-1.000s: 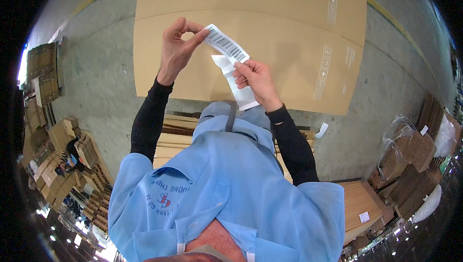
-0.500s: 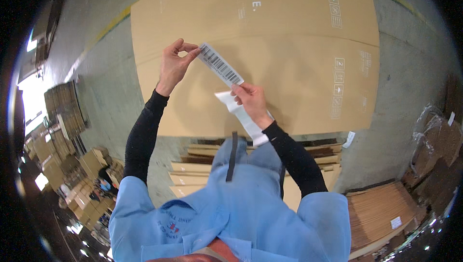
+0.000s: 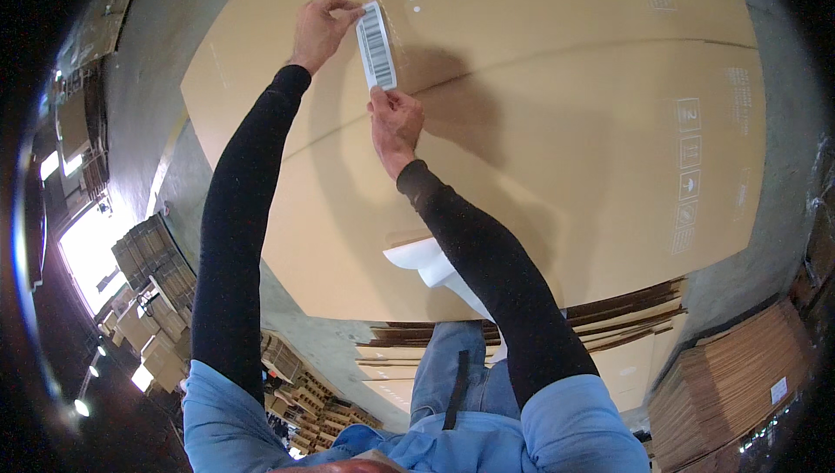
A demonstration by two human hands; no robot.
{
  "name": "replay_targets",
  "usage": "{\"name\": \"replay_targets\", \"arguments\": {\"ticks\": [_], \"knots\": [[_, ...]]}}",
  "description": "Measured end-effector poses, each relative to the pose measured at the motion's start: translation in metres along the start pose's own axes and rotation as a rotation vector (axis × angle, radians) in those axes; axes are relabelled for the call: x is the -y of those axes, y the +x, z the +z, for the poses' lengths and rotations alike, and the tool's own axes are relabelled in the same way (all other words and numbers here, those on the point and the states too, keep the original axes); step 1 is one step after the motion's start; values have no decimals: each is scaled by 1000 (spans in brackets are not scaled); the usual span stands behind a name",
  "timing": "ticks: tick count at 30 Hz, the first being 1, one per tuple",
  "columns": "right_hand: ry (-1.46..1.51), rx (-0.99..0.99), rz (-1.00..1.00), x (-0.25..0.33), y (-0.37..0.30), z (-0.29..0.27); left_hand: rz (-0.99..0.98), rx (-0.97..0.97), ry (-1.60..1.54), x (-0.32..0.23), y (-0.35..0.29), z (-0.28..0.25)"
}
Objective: The person peels barcode labels from a sheet and sticks them onto flat cardboard boxes. They handle the boxes and label sheets by hand, placing labels on different sides of each box.
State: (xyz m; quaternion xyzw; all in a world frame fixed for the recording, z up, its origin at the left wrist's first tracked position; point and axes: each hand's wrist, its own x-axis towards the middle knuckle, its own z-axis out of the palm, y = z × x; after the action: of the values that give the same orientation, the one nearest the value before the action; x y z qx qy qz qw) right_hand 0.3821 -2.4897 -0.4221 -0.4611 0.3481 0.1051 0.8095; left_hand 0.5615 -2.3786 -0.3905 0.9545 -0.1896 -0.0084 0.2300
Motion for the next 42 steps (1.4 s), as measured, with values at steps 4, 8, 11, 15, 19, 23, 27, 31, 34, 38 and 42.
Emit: {"name": "replay_targets", "arguments": {"ticks": [4, 8, 11, 15, 19, 23, 27, 31, 34, 38, 42], "knots": [[-34, -63, 25, -1, 21, 1, -38, 33, 40, 14, 12, 10], [-35, -61, 67, 7, 30, 2, -120, -19, -45, 23, 13, 19], [-120, -16, 109, 14, 34, 1, -285, 20, -327, 30, 13, 26], [-94, -8, 144, 18, 32, -1, -230, 26, -349, 40, 13, 28], [-48, -57, 98, 18, 28, 3, -164, 9, -267, 42, 12, 25], [-36, -69, 133, 19, 28, 5, -188, -26, -260, 35, 9, 27], [-24, -71, 123, 19, 29, 5, -206, -90, -144, 25, 6, 29], [-27, -90, 132, 18, 29, 6, -220, -112, -225, 17, 5, 30], [-15, -98, 132, 18, 29, 7, -137, -188, -228, 12, 4, 30], [-23, -93, 137, 20, 30, 8, -187, -171, -252, 6, 4, 29], [-34, -101, 156, 23, 29, 8, -184, -200, -189, 4, 1, 29]]}}
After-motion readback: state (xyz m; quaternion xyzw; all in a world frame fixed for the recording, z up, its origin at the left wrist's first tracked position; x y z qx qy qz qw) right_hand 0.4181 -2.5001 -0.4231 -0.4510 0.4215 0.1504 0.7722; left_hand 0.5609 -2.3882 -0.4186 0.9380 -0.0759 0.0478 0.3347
